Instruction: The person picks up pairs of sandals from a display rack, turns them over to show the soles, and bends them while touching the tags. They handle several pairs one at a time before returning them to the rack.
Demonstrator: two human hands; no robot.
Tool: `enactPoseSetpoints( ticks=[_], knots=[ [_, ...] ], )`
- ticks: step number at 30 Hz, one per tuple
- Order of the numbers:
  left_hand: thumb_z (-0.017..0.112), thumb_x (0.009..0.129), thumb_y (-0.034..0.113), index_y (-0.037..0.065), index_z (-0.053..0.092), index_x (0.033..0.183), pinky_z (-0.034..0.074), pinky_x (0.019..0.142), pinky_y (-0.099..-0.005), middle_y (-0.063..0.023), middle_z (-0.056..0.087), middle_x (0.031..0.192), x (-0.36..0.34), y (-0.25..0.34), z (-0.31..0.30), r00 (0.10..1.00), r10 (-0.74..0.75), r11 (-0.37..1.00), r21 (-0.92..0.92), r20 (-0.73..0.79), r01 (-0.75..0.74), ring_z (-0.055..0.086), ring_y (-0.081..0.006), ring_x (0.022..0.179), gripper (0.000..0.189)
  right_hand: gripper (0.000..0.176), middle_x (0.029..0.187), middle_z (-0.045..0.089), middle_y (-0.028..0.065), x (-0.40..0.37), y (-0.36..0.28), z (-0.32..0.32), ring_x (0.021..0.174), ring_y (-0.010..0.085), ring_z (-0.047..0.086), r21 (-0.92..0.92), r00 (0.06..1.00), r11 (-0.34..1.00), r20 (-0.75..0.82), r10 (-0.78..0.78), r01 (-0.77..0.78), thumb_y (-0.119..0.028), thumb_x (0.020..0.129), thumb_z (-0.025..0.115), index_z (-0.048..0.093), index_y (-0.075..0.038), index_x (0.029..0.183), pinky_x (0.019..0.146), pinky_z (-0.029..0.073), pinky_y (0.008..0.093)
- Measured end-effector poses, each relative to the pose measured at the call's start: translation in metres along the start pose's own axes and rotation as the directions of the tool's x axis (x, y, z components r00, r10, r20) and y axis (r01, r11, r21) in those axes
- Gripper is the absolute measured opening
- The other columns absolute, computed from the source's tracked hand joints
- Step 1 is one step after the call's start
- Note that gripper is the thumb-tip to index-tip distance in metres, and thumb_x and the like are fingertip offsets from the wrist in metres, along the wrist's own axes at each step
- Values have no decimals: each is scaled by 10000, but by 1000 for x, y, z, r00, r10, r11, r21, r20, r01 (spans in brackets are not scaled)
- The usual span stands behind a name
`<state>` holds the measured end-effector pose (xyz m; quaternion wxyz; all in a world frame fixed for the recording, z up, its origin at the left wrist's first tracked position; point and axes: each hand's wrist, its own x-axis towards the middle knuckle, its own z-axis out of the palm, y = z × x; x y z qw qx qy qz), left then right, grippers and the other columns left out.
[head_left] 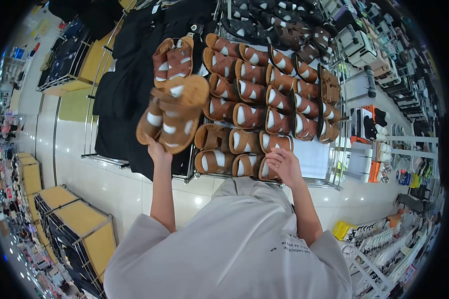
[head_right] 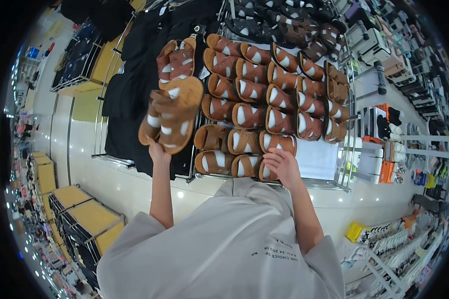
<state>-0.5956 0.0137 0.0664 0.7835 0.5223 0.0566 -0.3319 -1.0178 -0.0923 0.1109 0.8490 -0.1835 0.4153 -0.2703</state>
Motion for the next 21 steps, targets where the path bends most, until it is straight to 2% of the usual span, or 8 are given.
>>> enactPoseSetpoints(
  ticks=[4, 7, 11, 14, 15, 16, 18, 21],
  knots=[
    [496, 959, 461, -86, 374, 1325, 502, 972, -423, -186, 481, 1327, 49, 3, 40, 925, 146, 988, 14, -351, -151, 543, -307, 1153, 669, 339, 1026, 646, 166, -13, 10, -25, 917, 230, 630, -133, 974, 991, -226, -6, -25, -246, 961, 429, 536, 25, 1134, 832, 509, 321],
    [546, 933, 465, -97, 390, 1302, 527, 932, -415, -179, 493, 1308, 85, -11, 42, 861, 164, 986, 83, -480, -142, 561, -300, 1116, 690, 289, 948, 662, 119, -23, 25, -48, 848, 190, 638, -285, 935, 958, -346, -78, -26, -221, 939, 490, 561, 12, 1095, 774, 517, 296],
    [550, 947, 405, -102, 404, 1280, 541, 904, -394, -162, 509, 1282, 87, -14, 36, 863, -1, 1000, 7, -504, 5, 575, -290, 1083, 624, 250, 916, 665, 97, -32, 39, -76, 810, 159, 630, -405, 861, 914, -466, -203, -4, -196, 914, 541, 590, 4, 1055, 754, 514, 284],
    [553, 951, 373, -87, 402, 1285, 546, 890, -397, -162, 512, 1277, 110, -25, 4, 887, 59, 988, 153, -459, 14, 582, -275, 1081, 589, 238, 899, 657, 79, -31, 50, -101, 822, 135, 610, -484, 813, 875, -513, -276, -8, -191, 897, 565, 607, -7, 1042, 754, 495, 283],
    [528, 968, 313, -70, 407, 1279, 549, 861, -426, -182, 507, 1267, 117, -31, -3, 890, 189, 976, 175, -416, -125, 579, -299, 1091, 508, 240, 895, 653, 73, -31, 52, -108, 824, 131, 601, -498, 806, 867, -512, -299, 5, -189, 891, 575, 609, -6, 1043, 749, 487, 284],
    [527, 966, 289, -68, 402, 1277, 548, 854, -425, -190, 516, 1245, 115, -28, -2, 894, 200, 973, 185, -401, -134, 586, -305, 1075, 490, 243, 891, 649, 67, -29, 54, -117, 825, 127, 593, -513, 798, 858, -509, -322, 18, -187, 886, 586, 611, -4, 1044, 745, 480, 284],
    [524, 961, 241, -66, 394, 1273, 547, 839, -423, -205, 535, 1200, 109, -18, -2, 901, 223, 967, 205, -373, -154, 601, -315, 1042, 457, 287, 908, 639, 82, -17, 61, -144, 777, 144, 606, -694, 767, 719, -453, -456, 18, -181, 872, 601, 598, 15, 1082, 695, 489, 279],
    [497, 952, 227, -73, 475, 1179, 571, 736, -386, -199, 610, 995, 95, 7, -16, 967, -87, 937, 312, -238, 160, 653, -294, 845, 376, 376, 948, 625, 106, -8, 58, -152, 749, 161, 611, -775, 823, 632, -360, -439, -1, -177, 860, 620, 544, 26, 1167, 661, 494, 285]
  ],
)
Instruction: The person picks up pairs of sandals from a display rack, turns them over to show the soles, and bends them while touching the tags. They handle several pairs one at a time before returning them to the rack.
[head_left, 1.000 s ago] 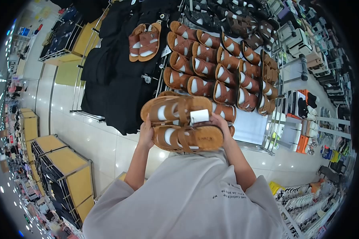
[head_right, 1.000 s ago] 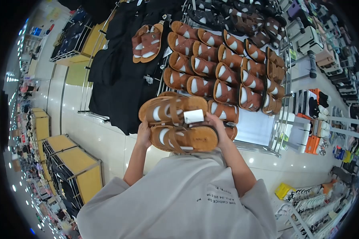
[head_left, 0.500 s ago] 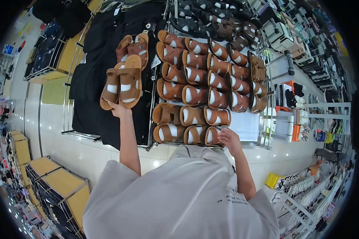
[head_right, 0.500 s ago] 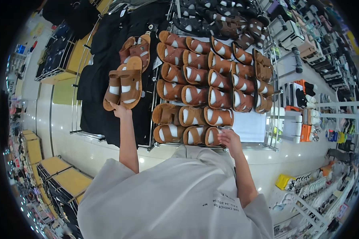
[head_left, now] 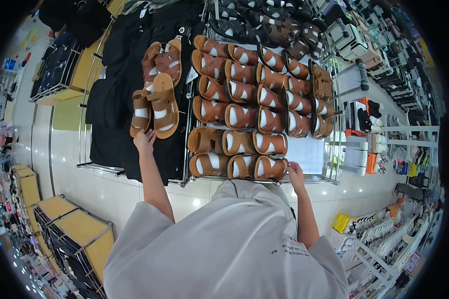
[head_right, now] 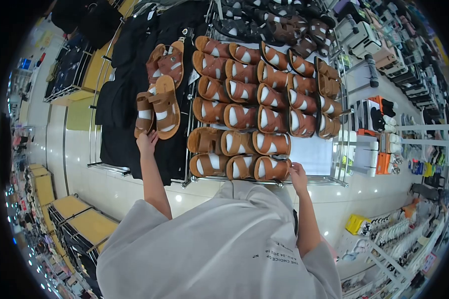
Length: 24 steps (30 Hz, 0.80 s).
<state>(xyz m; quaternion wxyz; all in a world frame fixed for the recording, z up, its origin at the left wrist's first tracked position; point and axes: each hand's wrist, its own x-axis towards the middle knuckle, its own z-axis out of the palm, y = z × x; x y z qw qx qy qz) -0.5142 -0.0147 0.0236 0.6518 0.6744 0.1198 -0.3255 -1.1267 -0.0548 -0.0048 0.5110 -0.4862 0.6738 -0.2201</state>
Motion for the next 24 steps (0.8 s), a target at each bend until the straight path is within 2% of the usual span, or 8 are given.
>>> enactPoseSetpoints(
  ticks=[3, 5, 9, 10, 13, 15, 18, 24],
  knots=[
    [504, 941, 291, -67, 572, 1007, 561, 575, -316, -153, 621, 755, -48, 35, -25, 989, -136, 784, 618, 64, 67, 639, -234, 611, 369, 486, 929, 624, 108, 7, -16, 3, 768, 154, 582, 7, 988, 996, 126, 86, -88, -175, 856, 634, 450, 22, 1260, 673, 477, 286],
    [528, 937, 368, -22, 607, 776, 455, 403, -240, -66, 540, 542, -82, 32, -27, 991, 17, 703, 703, 133, -106, 537, -146, 418, 430, 611, 916, 619, 124, 10, -20, 5, 755, 152, 562, 84, 972, 985, 196, 133, -152, -172, 851, 648, 335, 20, 1339, 661, 469, 274],
    [541, 942, 367, 11, 581, 712, 306, 352, -223, -8, 447, 459, -174, 0, 2, 918, -49, 742, 630, 394, -230, 434, -89, 362, 426, 683, 1013, 652, 164, 22, -15, -1, 922, 176, 597, 49, 959, 991, 263, 105, -121, -197, 864, 667, 271, 12, 1380, 828, 470, 290],
    [563, 931, 352, 12, 589, 729, 310, 362, -224, -12, 465, 481, -201, -17, 15, 887, -114, 754, 620, 448, -217, 436, -89, 375, 396, 743, 1077, 627, 190, 29, -11, -6, 866, 202, 618, 116, 938, 986, 338, 75, -121, -174, 860, 659, 178, 33, 1388, 763, 506, 316],
    [612, 904, 331, -33, 621, 841, 414, 474, -253, -54, 565, 629, -265, -94, 49, 767, -250, 749, 620, 591, -233, 544, -120, 522, 369, 633, 994, 645, 159, 36, -21, -23, 831, 171, 627, 204, 868, 946, 480, 126, -251, -138, 864, 657, 284, 39, 1343, 764, 504, 286],
    [611, 904, 352, -74, 588, 1025, 482, 620, -298, -127, 632, 794, -297, -151, 69, 708, 54, 494, 597, 704, -632, 621, -181, 701, 443, 574, 974, 655, 149, 39, -18, -35, 833, 171, 628, 100, 837, 974, 534, 119, -202, -139, 866, 642, 340, 48, 1317, 758, 503, 280],
    [571, 917, 406, -77, 515, 1200, 495, 787, -438, -261, 637, 982, -322, -206, 104, 715, 273, 363, 620, 643, -696, 644, -378, 875, 562, 497, 951, 668, 134, 56, -5, -70, 832, 171, 634, 45, 789, 989, 609, 84, -140, -145, 867, 609, 414, 53, 1279, 746, 498, 272],
    [506, 945, 405, -7, 394, 1316, 480, 786, -523, -312, 620, 1009, -311, -240, 152, 754, 421, 66, 812, 505, -580, 609, -472, 887, 565, 378, 960, 676, 122, 82, 18, -153, 820, 158, 635, -9, 787, 999, 616, 45, -51, -148, 862, 571, 531, 47, 1183, 679, 489, 268]
  ],
)
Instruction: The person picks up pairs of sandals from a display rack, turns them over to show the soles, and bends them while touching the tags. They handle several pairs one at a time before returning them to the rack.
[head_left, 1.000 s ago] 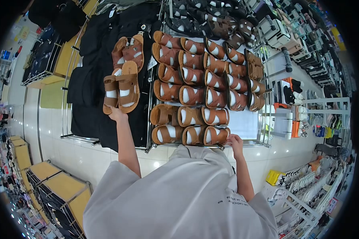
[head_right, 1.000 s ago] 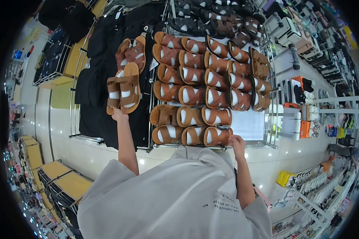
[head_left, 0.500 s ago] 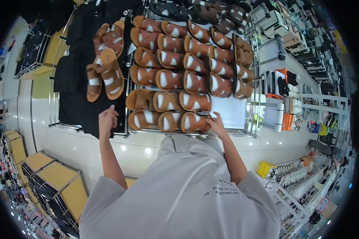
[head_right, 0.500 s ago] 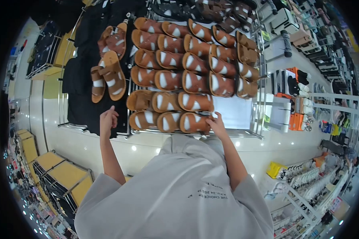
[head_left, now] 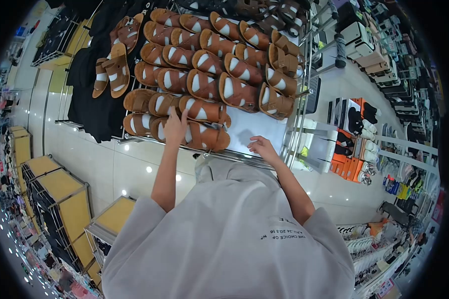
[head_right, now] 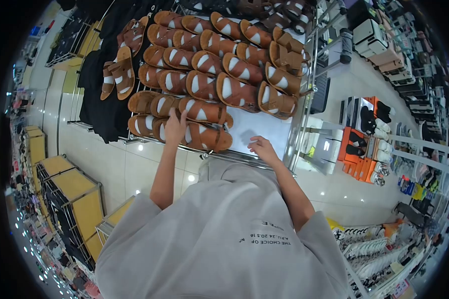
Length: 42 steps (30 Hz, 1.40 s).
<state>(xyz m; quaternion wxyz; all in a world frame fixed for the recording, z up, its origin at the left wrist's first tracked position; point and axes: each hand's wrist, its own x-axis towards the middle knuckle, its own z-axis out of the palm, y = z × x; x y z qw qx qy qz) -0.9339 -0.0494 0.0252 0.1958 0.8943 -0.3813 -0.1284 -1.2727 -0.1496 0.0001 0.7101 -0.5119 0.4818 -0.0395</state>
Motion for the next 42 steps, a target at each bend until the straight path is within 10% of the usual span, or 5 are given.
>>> enactPoseSetpoints(
  ticks=[11, 18, 24, 36, 42],
  knots=[
    [547, 929, 139, -38, 452, 1208, 468, 678, -473, -300, 618, 878, -30, 20, -61, 982, 105, 947, -284, -156, -147, 590, -486, 817, 343, 348, 950, 671, 109, -15, 5, -48, 827, 169, 627, 12, 986, 997, 145, -77, 76, -161, 890, 549, 555, 51, 1166, 750, 503, 277],
    [511, 980, 129, -12, 454, 1254, 441, 657, -225, -55, 666, 859, -82, 82, -146, 990, -69, 642, -765, -123, -50, 582, -50, 770, 313, 540, 1226, 562, 129, -34, -83, -29, 1070, 202, 567, 474, 908, 879, 387, -163, -44, -307, 924, 551, 387, -26, 1355, 852, 487, 342],
    [506, 979, 135, 9, 432, 1267, 440, 688, -216, -57, 642, 897, -114, 126, -152, 997, -66, 470, -879, 51, 76, 576, -59, 788, 322, 581, 1249, 537, 90, -96, -138, -39, 1087, 186, 553, 661, 838, 750, 399, -372, 18, -204, 895, 627, 346, -74, 1386, 886, 486, 354],
    [453, 945, 137, 22, 412, 1288, 436, 882, -278, -94, 543, 1158, -107, 158, -159, 995, 51, 671, -741, 80, 25, 535, -126, 1019, 364, 479, 1139, 600, 57, -138, -119, -52, 1036, 140, 564, 353, 907, 888, 191, -376, 294, -97, 850, 673, 475, -11, 1278, 893, 472, 287],
    [464, 909, 203, 29, 373, 1354, 391, 1013, -326, -109, 514, 1265, -100, 164, -161, 968, 102, 447, -880, 231, 163, 522, -196, 1160, 486, 481, 1118, 633, 75, -146, -120, -35, 1009, 157, 603, 255, 844, 830, 81, -530, 496, -123, 793, 762, 544, -6, 1206, 848, 512, 300]
  ],
)
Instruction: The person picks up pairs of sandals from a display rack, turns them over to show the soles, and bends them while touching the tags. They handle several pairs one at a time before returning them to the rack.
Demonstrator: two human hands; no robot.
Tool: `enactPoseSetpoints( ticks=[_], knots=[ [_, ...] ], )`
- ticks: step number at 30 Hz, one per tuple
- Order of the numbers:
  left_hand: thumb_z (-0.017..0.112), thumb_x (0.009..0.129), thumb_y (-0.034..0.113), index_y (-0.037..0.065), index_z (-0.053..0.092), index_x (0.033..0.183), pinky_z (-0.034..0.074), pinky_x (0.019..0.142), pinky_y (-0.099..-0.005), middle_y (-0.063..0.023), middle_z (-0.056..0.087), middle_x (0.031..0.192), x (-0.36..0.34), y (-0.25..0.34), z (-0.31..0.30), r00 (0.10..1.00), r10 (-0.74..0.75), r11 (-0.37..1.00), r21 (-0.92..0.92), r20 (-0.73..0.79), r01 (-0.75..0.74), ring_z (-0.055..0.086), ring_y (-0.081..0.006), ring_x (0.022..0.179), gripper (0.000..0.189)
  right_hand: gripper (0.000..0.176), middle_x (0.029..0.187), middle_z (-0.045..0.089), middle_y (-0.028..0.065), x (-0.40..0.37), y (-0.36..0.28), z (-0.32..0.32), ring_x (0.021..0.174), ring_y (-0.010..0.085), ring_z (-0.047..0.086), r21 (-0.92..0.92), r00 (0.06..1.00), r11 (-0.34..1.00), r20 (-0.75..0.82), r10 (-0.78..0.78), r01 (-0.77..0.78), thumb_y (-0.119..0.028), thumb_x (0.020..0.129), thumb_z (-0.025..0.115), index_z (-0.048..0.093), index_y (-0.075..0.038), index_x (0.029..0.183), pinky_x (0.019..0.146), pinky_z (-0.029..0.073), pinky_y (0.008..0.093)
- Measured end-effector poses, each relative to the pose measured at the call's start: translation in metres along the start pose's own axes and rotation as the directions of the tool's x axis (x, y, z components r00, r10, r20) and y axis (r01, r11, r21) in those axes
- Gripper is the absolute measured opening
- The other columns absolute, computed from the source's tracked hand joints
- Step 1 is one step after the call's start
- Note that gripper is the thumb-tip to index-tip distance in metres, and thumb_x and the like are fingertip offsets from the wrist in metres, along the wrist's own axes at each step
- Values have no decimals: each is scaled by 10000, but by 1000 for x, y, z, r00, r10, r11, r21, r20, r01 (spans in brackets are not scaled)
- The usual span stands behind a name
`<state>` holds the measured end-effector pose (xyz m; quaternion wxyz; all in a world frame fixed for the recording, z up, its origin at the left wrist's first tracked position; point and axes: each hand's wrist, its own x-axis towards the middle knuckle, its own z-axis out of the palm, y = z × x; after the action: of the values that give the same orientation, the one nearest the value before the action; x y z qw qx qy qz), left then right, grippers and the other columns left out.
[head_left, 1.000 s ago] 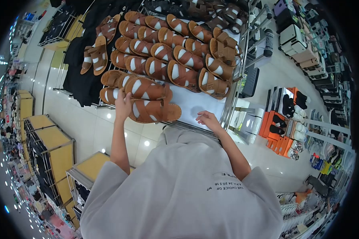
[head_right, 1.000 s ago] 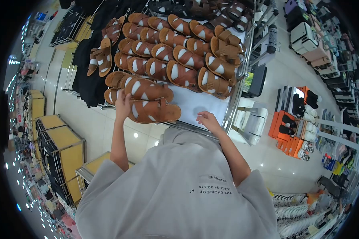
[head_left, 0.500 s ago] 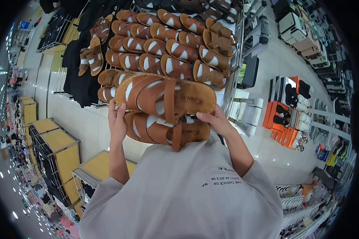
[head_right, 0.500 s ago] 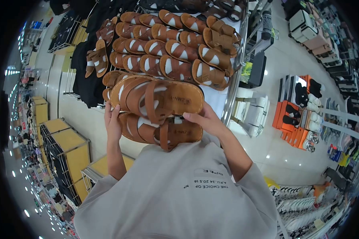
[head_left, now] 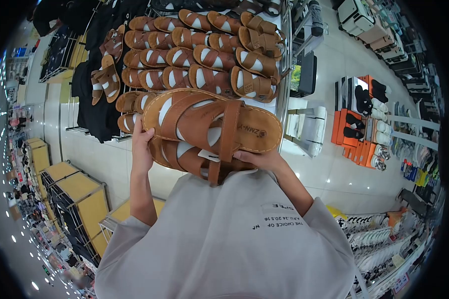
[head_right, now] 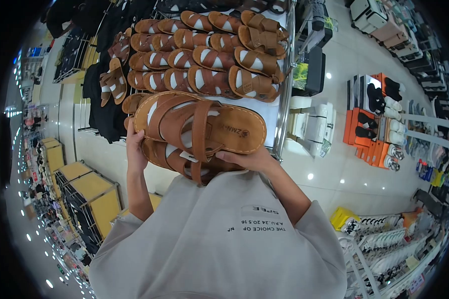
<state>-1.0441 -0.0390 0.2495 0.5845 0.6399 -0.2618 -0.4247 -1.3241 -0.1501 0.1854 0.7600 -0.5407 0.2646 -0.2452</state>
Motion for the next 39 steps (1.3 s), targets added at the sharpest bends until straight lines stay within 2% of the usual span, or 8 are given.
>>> enactPoseSetpoints(
  ticks=[10, 13, 16, 25, 28, 34, 37, 39],
  knots=[
    [447, 969, 139, -16, 389, 1350, 371, 1023, -321, -118, 509, 1283, 6, 9, 5, 999, -20, 1000, 20, 25, 19, 488, -173, 1187, 415, 421, 1113, 640, 64, 9, -22, -2, 995, 175, 621, -151, 994, 987, 84, 75, -61, -107, 790, 768, 592, -50, 1169, 833, 537, 313],
    [431, 998, 181, 24, 345, 1382, 435, 963, -311, -101, 516, 1275, 8, 9, 8, 999, 30, 997, 75, 44, -33, 544, -167, 1129, 423, 441, 1132, 630, 67, 14, -14, -8, 1010, 174, 611, -240, 985, 961, 137, -104, 135, -137, 799, 768, 579, -46, 1187, 836, 530, 317],
    [414, 1015, 191, 33, 344, 1385, 456, 941, -314, -99, 524, 1266, 11, 3, 6, 996, 17, 997, 69, 89, -23, 548, -163, 1117, 409, 473, 1161, 615, 69, 17, -23, -6, 1045, 172, 589, -175, 991, 983, 104, 80, -61, -143, 796, 771, 565, -42, 1209, 865, 511, 314],
    [416, 1018, 197, 53, 332, 1396, 528, 825, -295, -92, 555, 1235, 28, -2, 6, 982, -111, 976, 202, 151, 80, 624, -156, 976, 414, 544, 1195, 593, 82, 20, -19, -19, 1110, 184, 537, 62, 974, 998, 227, -1, -14, -150, 771, 788, 543, 11, 1229, 948, 440, 316],
    [409, 1024, 213, 32, 310, 1399, 515, 660, -237, -91, 580, 1090, 33, 7, 11, 992, -56, 966, 255, 111, 26, 610, -111, 798, 428, 589, 1246, 568, 89, 27, -14, -24, 1148, 197, 525, 100, 961, 994, 268, -64, 38, -132, 767, 786, 515, 2, 1272, 964, 439, 330],
    [404, 1021, 183, 44, 288, 1368, 508, 583, -216, -97, 596, 1040, 33, 8, 20, 988, 104, 970, 206, 118, -127, 608, -88, 692, 392, 729, 1352, 494, 117, 44, 16, -28, 1246, 270, 475, 655, 912, 756, 304, -276, 11, -19, 685, 761, 448, -14, 1344, 1028, 399, 411],
    [410, 1019, 178, 44, 289, 1351, 500, 567, -204, -88, 606, 1012, 34, 11, 22, 986, 129, 972, 182, 105, -146, 600, -75, 652, 378, 772, 1382, 469, 127, 56, 29, -23, 1266, 286, 458, 768, 869, 628, 389, -305, -123, -53, 637, 760, 452, -16, 1344, 1060, 358, 408],
    [415, 1018, 176, 46, 287, 1354, 496, 562, -200, -86, 612, 996, 36, 4, 13, 986, 122, 966, 213, 113, -144, 602, -74, 652, 382, 771, 1368, 486, 135, 59, 19, -21, 1253, 287, 473, 624, 850, 751, 498, -172, -214, -97, 626, 763, 471, -22, 1335, 1072, 340, 394]
  ],
)
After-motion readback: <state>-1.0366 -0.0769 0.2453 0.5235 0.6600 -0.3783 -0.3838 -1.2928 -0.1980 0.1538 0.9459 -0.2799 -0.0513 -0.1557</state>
